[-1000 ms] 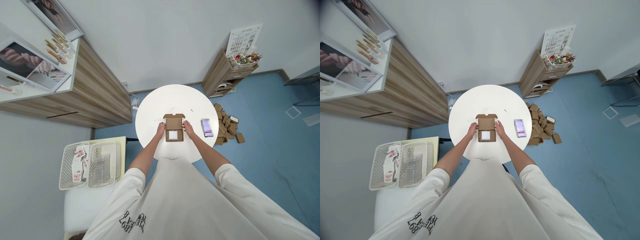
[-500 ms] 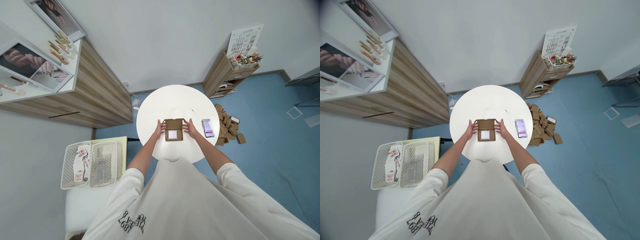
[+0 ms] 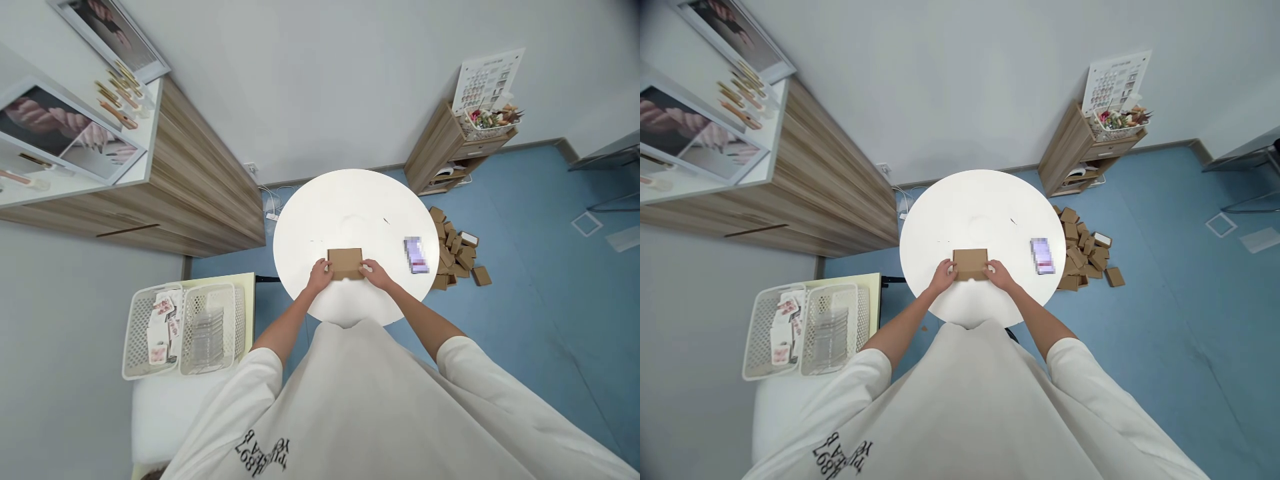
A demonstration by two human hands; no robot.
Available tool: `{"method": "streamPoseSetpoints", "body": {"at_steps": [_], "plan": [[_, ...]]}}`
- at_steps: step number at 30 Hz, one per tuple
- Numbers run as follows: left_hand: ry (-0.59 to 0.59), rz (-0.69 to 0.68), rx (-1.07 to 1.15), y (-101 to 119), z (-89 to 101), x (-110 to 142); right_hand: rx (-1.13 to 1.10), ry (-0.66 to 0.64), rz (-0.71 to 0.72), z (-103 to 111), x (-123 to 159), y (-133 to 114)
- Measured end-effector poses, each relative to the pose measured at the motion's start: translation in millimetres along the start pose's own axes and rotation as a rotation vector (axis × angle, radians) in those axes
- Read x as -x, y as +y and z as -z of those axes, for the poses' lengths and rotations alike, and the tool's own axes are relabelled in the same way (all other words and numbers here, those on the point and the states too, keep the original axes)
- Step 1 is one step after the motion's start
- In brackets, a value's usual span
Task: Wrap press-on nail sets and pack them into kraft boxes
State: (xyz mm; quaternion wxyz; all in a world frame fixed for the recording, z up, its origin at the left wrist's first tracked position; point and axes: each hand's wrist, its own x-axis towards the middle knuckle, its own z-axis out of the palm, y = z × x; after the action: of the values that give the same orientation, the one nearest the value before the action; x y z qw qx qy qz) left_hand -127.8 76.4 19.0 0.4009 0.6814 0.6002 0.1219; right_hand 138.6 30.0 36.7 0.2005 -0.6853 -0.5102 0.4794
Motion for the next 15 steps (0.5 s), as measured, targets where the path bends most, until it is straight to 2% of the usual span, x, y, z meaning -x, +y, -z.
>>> {"method": "streamPoseSetpoints", "body": {"at_steps": [4, 7, 11, 15], "plan": [[-0.046, -0.024, -0.211, -5, -8.7, 19, 0.21, -0.034, 0.02, -12, 8, 15], [-0.077, -0.039, -0.28, -5, -12.0, 25, 0.278, -0.046, 0.02, -15, 9, 16], [-0.113, -0.005, -0.248, 1, -11.1, 26, 0.288, -0.048, 0.019, -16, 12, 5], [-0.068, 0.015, -0.132, 12, -1.8, 25, 0.191, 0.027, 0.035, -10, 17, -13]]}}
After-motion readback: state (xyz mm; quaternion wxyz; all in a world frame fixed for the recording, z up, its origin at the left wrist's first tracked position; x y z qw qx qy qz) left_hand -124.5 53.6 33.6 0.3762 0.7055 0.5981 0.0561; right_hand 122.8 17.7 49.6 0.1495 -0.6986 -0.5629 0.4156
